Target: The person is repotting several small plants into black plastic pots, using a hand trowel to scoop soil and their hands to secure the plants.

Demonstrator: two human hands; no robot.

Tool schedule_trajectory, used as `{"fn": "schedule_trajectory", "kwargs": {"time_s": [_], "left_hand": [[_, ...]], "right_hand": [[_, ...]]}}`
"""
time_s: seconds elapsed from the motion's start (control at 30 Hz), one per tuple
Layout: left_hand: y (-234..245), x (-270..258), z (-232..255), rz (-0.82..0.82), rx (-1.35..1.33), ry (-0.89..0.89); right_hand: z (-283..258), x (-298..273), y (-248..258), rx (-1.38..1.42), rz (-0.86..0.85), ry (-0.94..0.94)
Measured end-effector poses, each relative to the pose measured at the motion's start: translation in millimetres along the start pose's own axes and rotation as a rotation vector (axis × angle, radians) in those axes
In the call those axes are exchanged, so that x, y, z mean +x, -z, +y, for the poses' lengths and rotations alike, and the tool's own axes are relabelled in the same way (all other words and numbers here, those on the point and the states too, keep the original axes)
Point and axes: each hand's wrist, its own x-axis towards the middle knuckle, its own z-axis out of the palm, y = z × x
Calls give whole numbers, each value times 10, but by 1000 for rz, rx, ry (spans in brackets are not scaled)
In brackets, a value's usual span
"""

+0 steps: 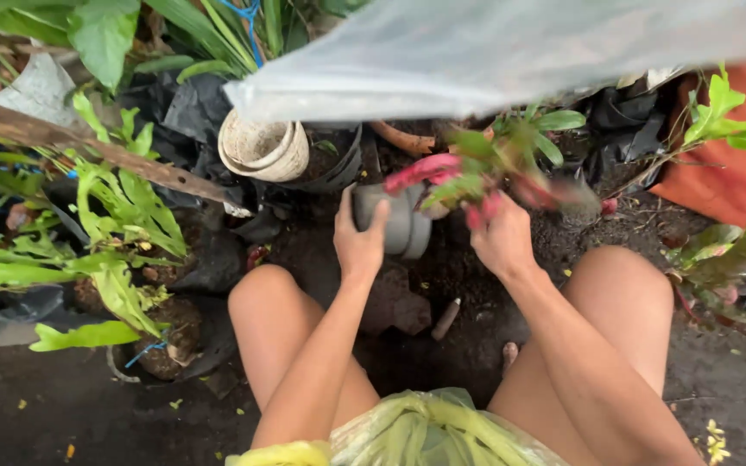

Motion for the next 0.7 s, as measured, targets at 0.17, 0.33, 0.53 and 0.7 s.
{"fn": "schedule_trajectory", "kwargs": {"time_s": [0.17,0.33,0.53,0.7], "left_hand": [[13,-23,218,-28,325,-228],[-65,-234,246,-73,491,-353],[-82,-259,183,-109,534,-325],[-121,-105,-14,-159,498,-253]], "right_hand": [[57,82,112,-141,87,61],[108,-39,341,-97,73,-22],[219,-95,438,-245,164,19],[247,-53,429,-253,173,-27]]}}
